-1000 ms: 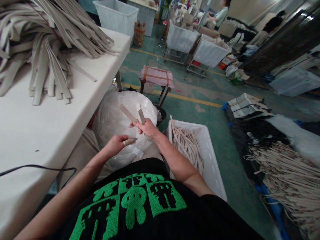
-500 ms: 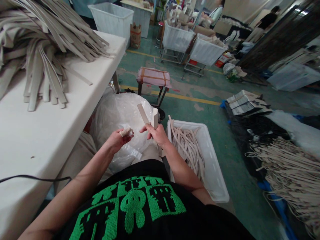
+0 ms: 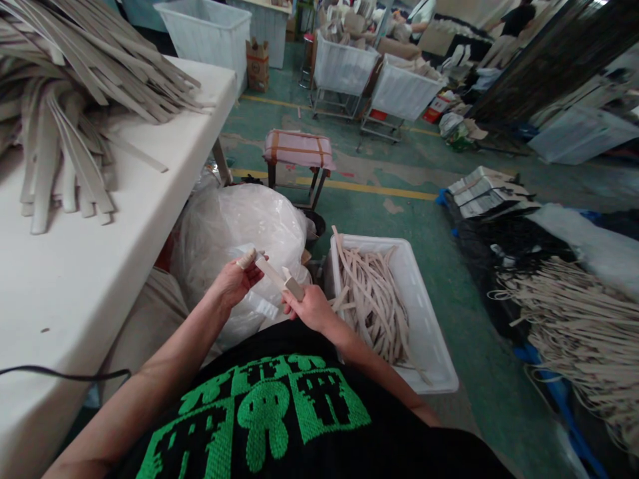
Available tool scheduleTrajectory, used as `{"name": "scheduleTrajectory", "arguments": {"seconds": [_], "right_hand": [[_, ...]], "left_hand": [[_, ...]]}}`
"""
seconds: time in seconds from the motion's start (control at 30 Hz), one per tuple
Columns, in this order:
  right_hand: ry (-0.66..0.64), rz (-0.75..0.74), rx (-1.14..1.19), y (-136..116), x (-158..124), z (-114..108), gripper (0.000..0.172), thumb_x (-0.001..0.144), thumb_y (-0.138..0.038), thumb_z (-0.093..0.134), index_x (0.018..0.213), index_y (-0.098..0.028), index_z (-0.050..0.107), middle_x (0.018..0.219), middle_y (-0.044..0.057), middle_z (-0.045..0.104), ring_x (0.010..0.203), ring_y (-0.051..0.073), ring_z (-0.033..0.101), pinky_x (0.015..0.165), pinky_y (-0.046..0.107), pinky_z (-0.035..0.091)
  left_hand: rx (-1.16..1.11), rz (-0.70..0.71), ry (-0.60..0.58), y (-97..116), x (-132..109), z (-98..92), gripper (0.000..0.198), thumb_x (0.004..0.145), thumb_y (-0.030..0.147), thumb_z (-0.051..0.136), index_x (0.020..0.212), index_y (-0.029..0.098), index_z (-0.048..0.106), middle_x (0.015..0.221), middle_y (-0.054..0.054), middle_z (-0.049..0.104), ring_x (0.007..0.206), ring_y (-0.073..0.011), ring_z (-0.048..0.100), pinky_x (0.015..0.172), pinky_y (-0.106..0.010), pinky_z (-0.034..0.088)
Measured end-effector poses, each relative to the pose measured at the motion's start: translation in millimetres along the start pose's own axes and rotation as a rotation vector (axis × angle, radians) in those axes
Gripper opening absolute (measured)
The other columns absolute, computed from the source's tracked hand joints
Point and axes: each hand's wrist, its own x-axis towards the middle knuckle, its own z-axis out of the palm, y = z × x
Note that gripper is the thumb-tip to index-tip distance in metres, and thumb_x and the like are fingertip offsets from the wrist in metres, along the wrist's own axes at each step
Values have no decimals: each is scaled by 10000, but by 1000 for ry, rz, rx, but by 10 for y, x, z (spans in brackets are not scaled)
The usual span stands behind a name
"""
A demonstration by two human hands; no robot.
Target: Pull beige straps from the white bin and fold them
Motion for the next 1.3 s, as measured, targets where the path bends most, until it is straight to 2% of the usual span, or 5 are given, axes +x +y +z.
{"name": "scheduleTrajectory", "arguments": {"seconds": [0.4,0.6,0.93,1.17,1.3], "right_hand": [[64,31,-39,0,12,0,250,1034,-292,614,879,-163,762,700,27,765,557,149,720,568,221,528],[134,-29,-6,53,8,-10,197,1005,-270,638,876,-180,757,703,23,764,555,156,718,568,237,538],[89,-6,11,125,62,53,230,995,-324,645,846,-179,743,662,11,737,497,131,679,530,219,500],[140,-85,272,7,136,-98,489,987,-602,576,881,-154,742,711,40,744,514,117,660,549,223,514],[176,-74,351,70,-39,-195,604,916,-733,601,936,-147,745,719,48,740,518,126,654,545,241,512]], "left_hand": [[31,63,-17,-51,27,7,210,905,196,790,720,145,704,627,-18,697,561,-118,676,602,-202,576],[58,96,-35,-30,34,18,230,854,257,854,730,163,685,716,-28,740,642,-132,719,631,-204,575],[134,157,-137,-130,55,11,306,672,313,977,814,131,776,826,-67,789,684,-133,689,689,-231,555],[358,123,-472,-285,7,356,433,718,492,930,608,143,698,512,-14,603,475,-143,549,553,-290,503],[285,294,-358,-83,56,614,324,673,394,961,708,137,767,659,-47,717,685,-189,671,723,-294,564]]}}
